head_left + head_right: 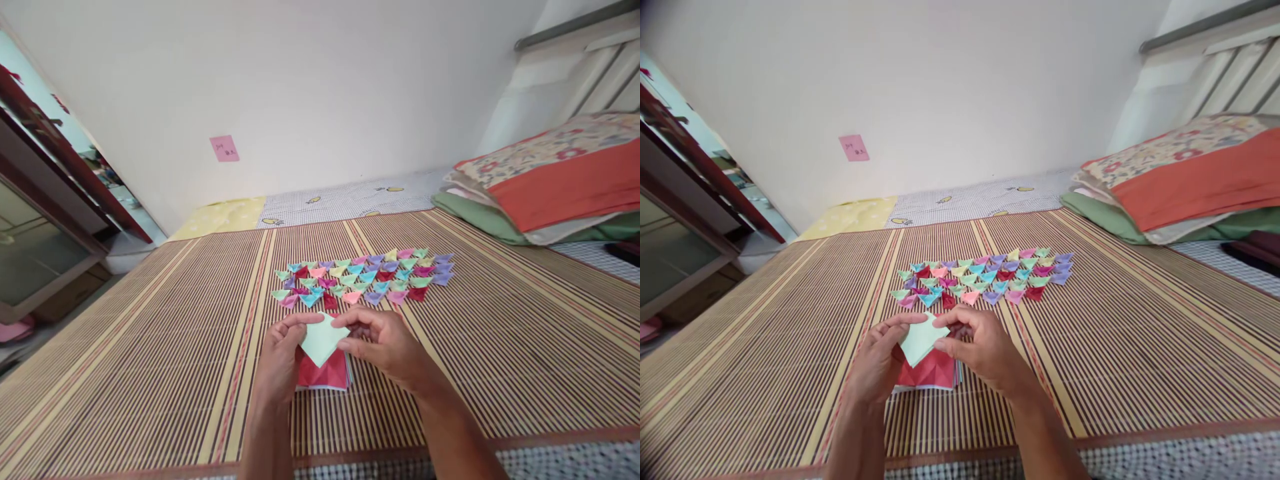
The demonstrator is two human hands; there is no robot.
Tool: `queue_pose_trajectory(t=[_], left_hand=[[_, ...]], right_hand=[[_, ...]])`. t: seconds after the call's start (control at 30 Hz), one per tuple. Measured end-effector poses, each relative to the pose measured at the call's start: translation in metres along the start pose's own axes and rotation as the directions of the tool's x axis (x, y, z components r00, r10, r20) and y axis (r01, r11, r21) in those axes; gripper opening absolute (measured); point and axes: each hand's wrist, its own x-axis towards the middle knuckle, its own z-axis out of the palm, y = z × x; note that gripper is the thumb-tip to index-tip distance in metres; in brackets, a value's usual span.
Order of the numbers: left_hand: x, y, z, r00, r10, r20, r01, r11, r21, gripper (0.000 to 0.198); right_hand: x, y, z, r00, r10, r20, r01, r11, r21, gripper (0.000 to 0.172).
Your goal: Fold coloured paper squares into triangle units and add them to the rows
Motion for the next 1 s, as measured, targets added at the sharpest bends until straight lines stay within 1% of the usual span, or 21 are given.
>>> queue_pose_trajectory(t=[0.1,0.23,0.43,0.63,0.7,0.77,0.87,0.93,1.0], left_hand=[[0.0,0.0,-0.002,1.0,-0.013,0.026,0.012,1.0,0.013,0.026],[0.0,0.0,-0.004,0.997,-0.054,0.052,0.052,0.997,0.048,0.032],[0.001,-0.002,-0.006,0.996,-0.043,0.082,0.042,0.999,0.015,0.036],[0.001,-0.006,-0.014,0.977,-0.034,0.208,0.037,0.999,-0.009,0.045],[0.001,-0.008,-0.015,0.98,-0.046,0.195,0.044,0.999,0.018,0.043],[0.001,-0.009,-0.013,0.989,-0.051,0.138,0.044,0.998,0.05,0.036],[0.001,-0.009,-0.01,0.998,-0.038,0.058,0.034,0.997,0.074,0.033],[0.0,-0.01,-0.008,0.997,-0.046,0.054,0.041,0.996,0.082,0.034],[-0.001,-0.01,-0.007,0.995,-0.054,0.079,0.047,0.995,0.088,0.033]], right_hand=[[0.0,0.002,-0.002,1.0,-0.004,0.003,0.004,1.0,0.0,0.017],[0.001,0.002,-0.003,0.999,-0.044,0.015,0.044,0.999,-0.025,0.014],[0.002,-0.001,-0.003,0.997,-0.077,0.012,0.077,0.997,-0.011,0.014],[0.001,-0.003,-0.001,0.999,-0.041,-0.029,0.042,0.999,0.018,0.025],[0.001,-0.003,0.0,0.998,-0.042,-0.04,0.042,0.999,0.009,0.026],[0.002,-0.003,0.0,0.999,-0.039,-0.038,0.039,0.999,-0.007,0.026],[0.002,-0.002,0.0,0.999,-0.03,-0.016,0.03,1.0,-0.004,0.028],[0.002,-0.001,-0.001,0.999,-0.035,0.022,0.035,0.999,0.031,0.026],[0.003,0.001,-0.002,0.997,-0.062,0.042,0.06,0.997,0.049,0.022]])
